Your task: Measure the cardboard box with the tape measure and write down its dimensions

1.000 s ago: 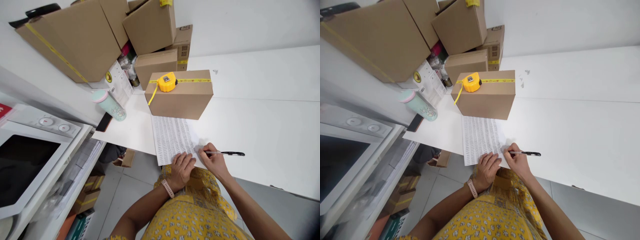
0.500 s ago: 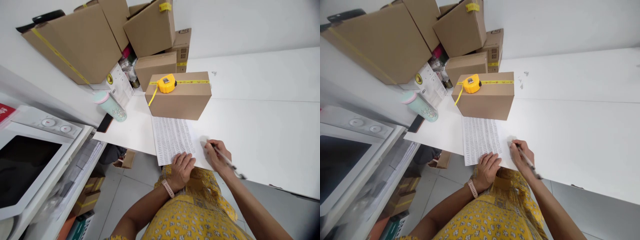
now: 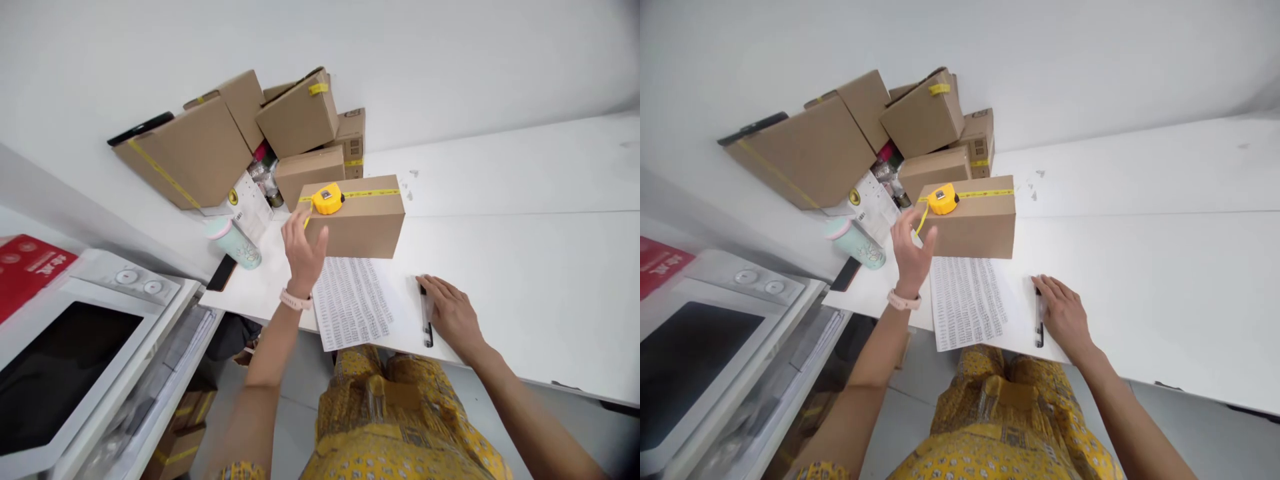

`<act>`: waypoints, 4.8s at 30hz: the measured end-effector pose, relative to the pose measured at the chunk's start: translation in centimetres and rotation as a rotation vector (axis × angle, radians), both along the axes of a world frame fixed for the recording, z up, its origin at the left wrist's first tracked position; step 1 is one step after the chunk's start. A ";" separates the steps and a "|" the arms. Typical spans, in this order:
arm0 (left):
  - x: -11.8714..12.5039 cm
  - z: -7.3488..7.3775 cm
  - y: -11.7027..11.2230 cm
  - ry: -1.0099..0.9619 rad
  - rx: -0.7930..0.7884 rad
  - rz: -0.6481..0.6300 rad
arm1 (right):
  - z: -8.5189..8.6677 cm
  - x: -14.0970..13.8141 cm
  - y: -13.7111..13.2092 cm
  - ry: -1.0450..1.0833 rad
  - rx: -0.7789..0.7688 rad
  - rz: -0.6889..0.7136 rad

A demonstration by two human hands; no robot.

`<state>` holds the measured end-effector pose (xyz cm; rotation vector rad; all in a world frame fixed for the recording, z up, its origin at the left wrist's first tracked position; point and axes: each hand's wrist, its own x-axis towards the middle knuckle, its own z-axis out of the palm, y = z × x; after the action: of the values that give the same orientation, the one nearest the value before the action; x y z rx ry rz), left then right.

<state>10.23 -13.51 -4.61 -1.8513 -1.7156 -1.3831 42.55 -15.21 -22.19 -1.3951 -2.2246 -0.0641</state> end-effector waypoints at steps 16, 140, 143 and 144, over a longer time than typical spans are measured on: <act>-0.3 3.9 8.1 -0.034 -0.488 0.046 | 2.0 -0.8 0.6 0.464 -0.084 -0.113; -11.3 6.5 -9.9 -0.805 -0.613 -0.321 | 18.8 -5.1 9.0 0.850 -0.734 0.180; -8.1 5.4 -13.8 -0.867 -0.841 -0.488 | 21.3 -4.5 10.4 0.849 -0.604 0.230; -6.6 4.3 -15.1 -0.920 -0.960 -0.583 | 22.1 -4.7 10.8 0.831 -0.594 0.256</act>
<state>3.65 -28.59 -0.30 -2.5596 -2.7921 -2.0839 37.85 -4.45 -0.11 -1.0753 -1.7096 1.1287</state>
